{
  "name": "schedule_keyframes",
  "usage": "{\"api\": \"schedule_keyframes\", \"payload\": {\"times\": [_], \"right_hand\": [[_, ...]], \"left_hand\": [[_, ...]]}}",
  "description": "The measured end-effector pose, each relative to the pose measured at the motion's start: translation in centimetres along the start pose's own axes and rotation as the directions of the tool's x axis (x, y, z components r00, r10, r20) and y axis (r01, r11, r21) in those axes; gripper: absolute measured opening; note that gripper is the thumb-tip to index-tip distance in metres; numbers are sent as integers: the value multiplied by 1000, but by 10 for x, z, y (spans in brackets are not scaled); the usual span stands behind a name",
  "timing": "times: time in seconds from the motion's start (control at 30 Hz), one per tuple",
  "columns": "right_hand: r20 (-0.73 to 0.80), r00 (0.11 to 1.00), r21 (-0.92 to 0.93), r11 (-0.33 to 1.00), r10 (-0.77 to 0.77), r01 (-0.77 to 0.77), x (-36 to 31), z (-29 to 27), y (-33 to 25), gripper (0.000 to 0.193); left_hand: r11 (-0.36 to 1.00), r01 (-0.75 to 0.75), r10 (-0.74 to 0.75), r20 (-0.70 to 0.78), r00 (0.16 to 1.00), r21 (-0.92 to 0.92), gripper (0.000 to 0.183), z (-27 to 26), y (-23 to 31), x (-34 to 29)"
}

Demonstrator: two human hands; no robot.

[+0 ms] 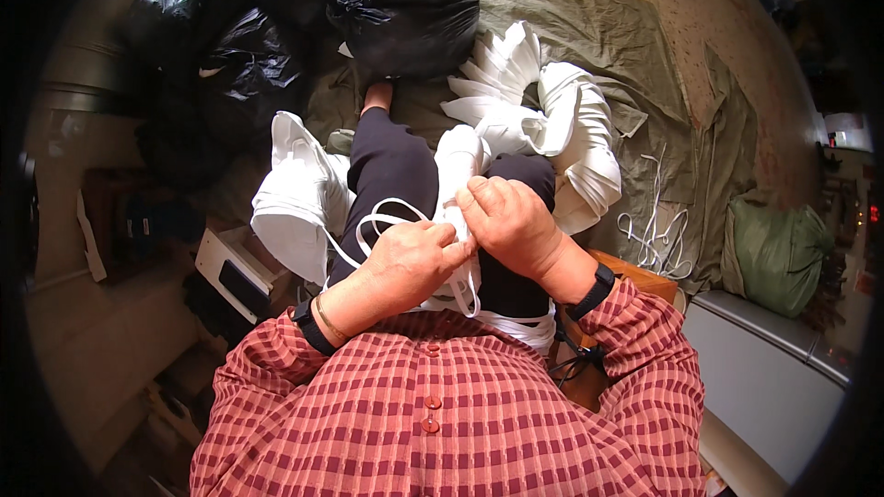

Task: Insert and pull laces through the eyelets of a white boot upper.

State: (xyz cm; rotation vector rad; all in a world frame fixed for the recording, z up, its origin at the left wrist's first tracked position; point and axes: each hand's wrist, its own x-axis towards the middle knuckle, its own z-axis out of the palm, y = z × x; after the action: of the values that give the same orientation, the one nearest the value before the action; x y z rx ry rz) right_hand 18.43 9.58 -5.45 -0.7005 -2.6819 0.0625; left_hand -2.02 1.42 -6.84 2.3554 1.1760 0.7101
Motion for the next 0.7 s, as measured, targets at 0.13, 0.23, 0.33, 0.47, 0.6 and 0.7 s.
{"api": "schedule_keyframes", "payload": {"times": [0.13, 0.23, 0.33, 0.47, 0.6, 0.7], "right_hand": [[2, 999, 62, 997, 38, -38, 7, -2, 2, 29], [689, 598, 473, 371, 409, -799, 16, -16, 14, 21], [959, 261, 273, -122, 107, -954, 35, -16, 40, 26], [800, 543, 379, 487, 255, -787, 39, -16, 44, 24], [445, 728, 410, 604, 521, -683, 35, -12, 27, 21], [443, 726, 460, 561, 526, -688, 35, -6, 15, 27]], "left_hand": [[1000, 13, -13, 8, 1000, 10, 22, 0, 2, -2], [999, 38, -38, -18, 999, -12, 22, 0, 2, -1], [973, 74, -80, -22, 997, -220, 27, -6, -3, -2], [917, 126, -166, -76, 983, -378, 24, -25, -13, -17], [971, 89, -86, 22, 996, -221, 18, -31, -9, -26], [994, 11, -11, 4, 1000, -110, 16, -23, 2, -20]]}}
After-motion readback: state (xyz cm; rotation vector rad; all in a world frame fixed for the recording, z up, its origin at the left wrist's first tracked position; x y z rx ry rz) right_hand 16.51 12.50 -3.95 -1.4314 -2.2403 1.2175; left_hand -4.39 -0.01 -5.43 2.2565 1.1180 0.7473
